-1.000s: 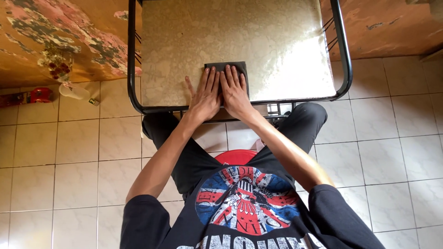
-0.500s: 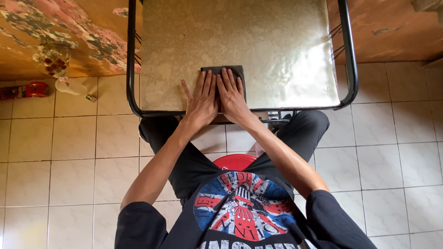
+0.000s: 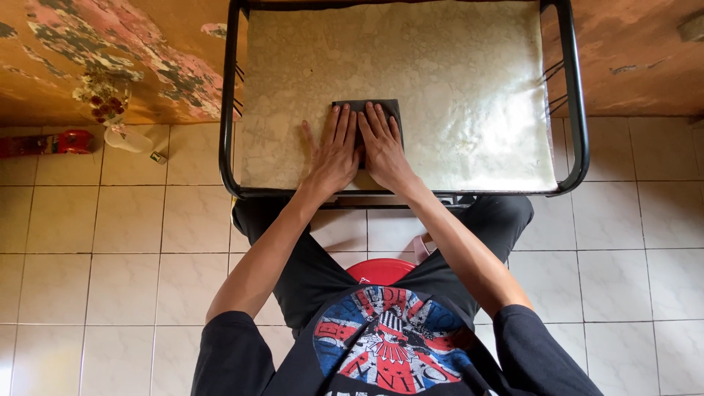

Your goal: Sanding the top surface of a small table or board using a sanding block with repetitive back-and-forth motions.

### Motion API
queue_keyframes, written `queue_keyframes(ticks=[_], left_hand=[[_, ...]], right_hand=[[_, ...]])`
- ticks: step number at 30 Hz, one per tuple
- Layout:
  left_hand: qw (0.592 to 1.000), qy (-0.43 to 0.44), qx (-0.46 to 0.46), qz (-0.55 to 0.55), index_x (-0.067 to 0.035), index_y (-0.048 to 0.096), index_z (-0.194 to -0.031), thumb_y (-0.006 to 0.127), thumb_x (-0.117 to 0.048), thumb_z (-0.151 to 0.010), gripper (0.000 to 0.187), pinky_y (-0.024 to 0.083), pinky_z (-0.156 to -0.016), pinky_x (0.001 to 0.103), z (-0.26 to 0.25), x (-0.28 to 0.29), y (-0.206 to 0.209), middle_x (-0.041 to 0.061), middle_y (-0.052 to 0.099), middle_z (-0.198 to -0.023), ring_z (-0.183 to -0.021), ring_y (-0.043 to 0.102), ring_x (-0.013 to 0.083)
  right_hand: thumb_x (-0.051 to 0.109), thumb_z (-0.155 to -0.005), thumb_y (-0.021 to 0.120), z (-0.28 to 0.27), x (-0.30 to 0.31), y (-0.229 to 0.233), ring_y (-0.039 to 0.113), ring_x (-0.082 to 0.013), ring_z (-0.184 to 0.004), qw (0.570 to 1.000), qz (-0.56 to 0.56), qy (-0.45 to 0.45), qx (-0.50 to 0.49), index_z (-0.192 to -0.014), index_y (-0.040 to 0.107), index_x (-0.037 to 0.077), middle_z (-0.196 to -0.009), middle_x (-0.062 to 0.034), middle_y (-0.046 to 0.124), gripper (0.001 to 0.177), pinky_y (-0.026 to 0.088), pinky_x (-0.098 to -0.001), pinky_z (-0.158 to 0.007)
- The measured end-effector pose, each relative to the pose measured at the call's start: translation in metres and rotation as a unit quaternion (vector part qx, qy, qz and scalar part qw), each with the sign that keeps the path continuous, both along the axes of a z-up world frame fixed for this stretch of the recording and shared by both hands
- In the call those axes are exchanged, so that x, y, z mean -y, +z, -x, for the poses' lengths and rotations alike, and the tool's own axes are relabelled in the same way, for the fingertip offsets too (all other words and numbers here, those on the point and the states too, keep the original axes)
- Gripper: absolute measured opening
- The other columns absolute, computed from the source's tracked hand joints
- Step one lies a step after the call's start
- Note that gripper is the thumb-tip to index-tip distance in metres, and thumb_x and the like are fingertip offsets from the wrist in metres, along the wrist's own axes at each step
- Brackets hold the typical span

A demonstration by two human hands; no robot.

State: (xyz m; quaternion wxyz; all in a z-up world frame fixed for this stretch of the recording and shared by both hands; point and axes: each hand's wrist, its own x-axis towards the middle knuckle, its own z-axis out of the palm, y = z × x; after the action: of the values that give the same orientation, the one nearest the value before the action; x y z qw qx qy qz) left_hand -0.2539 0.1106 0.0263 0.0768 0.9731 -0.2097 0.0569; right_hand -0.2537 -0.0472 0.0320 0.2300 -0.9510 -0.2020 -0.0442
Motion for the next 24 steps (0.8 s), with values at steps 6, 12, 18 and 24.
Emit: queue_keyframes(ticks=[6,12,18,24], left_hand=[[1.0,0.003,-0.005,0.002,-0.008,0.022,-0.165,0.049,-0.026,-0.103,0.07,-0.003,-0.113,0.082,-0.02,0.003,0.008,0.011,0.009,-0.173,-0.159,0.003,0.0266],[1.0,0.006,0.003,0.014,-0.009,0.023,-0.164,0.047,-0.027,-0.106,0.066,0.001,-0.114,0.08,-0.059,0.007,0.007,0.01,0.012,-0.173,-0.159,0.005,0.026],[1.0,0.008,0.02,0.009,-0.01,0.023,-0.165,0.045,-0.031,-0.108,0.064,0.004,-0.111,0.083,-0.118,0.015,-0.013,0.011,0.011,-0.172,-0.159,0.005,0.0261],[0.998,0.032,0.044,0.013,-0.011,0.026,-0.164,0.04,-0.036,-0.11,0.06,-0.001,-0.111,0.083,-0.174,0.026,-0.029,0.009,0.014,-0.172,-0.159,0.007,0.0244]], right_hand=[[-0.001,-0.094,0.053,-0.022,0.004,-0.001,0.016,-0.0414,-0.155,1.0,0.003,0.002,0.008,-0.16,0.033,0.003,-0.167,-0.023,0.022,0.069,0.016,-0.0581,-0.123],[-0.003,-0.093,0.054,-0.065,0.009,-0.012,0.015,-0.0393,-0.156,1.0,-0.01,-0.006,0.009,-0.159,0.034,0.004,-0.168,-0.0218,0.022,0.07,0.015,-0.0574,-0.123],[-0.003,-0.093,0.056,-0.122,0.015,-0.025,0.018,-0.039,-0.155,0.999,-0.016,-0.018,0.043,-0.158,0.04,0.005,-0.167,-0.0199,0.025,0.067,0.017,-0.0575,-0.123],[-0.004,-0.092,0.06,-0.179,0.021,-0.033,0.022,-0.0396,-0.153,0.998,-0.006,-0.014,0.065,-0.157,0.042,0.007,-0.166,-0.0196,0.028,0.069,0.02,-0.0596,-0.122]])
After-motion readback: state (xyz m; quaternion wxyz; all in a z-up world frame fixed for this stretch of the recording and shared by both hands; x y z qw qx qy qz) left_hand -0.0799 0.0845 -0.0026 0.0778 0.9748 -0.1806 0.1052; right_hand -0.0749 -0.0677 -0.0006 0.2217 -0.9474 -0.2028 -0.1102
